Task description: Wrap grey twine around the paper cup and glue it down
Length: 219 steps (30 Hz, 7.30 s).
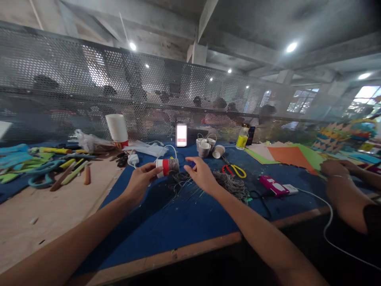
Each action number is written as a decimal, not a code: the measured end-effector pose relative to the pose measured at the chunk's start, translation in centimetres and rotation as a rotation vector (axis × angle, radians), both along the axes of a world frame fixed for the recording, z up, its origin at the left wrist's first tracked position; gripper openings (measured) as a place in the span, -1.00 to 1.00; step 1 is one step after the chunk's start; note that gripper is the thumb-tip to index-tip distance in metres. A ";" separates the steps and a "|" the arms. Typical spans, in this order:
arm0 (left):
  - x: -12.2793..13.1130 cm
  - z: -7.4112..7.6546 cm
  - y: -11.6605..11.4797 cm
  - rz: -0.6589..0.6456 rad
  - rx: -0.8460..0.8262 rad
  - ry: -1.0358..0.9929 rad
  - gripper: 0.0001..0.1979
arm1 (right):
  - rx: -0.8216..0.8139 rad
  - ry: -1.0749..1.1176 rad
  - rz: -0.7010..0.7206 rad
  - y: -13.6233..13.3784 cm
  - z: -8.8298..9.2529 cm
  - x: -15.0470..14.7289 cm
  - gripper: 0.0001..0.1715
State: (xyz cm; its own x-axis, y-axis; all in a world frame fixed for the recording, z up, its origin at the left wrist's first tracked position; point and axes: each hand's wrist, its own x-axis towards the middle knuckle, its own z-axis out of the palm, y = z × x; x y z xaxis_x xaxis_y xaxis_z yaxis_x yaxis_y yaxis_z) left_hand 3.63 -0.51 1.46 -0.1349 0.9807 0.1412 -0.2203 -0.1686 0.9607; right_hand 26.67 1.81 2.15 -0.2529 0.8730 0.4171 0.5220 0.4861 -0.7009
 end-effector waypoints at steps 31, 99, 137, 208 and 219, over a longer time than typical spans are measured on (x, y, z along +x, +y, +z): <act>1.6 0.1 -1.3 -0.181 0.025 0.257 -0.76 | 0.179 0.115 0.151 -0.8 0.1 -1.0 -0.90; 1.2 0.4 -1.4 -0.334 -0.018 0.217 -0.75 | 0.202 0.106 0.048 0.9 -0.7 -0.1 -0.90; 1.0 0.4 -1.6 -0.376 -0.023 0.220 -0.76 | -0.004 0.092 0.079 1.5 -0.2 0.4 -0.82; -0.1 -0.4 0.2 -0.233 -0.103 -0.033 -0.71 | 0.031 0.095 0.209 0.6 -0.7 0.1 -0.46; 0.4 0.2 -0.9 -0.330 -0.074 0.094 -0.79 | -0.110 0.096 0.509 2.4 -1.3 0.8 -0.31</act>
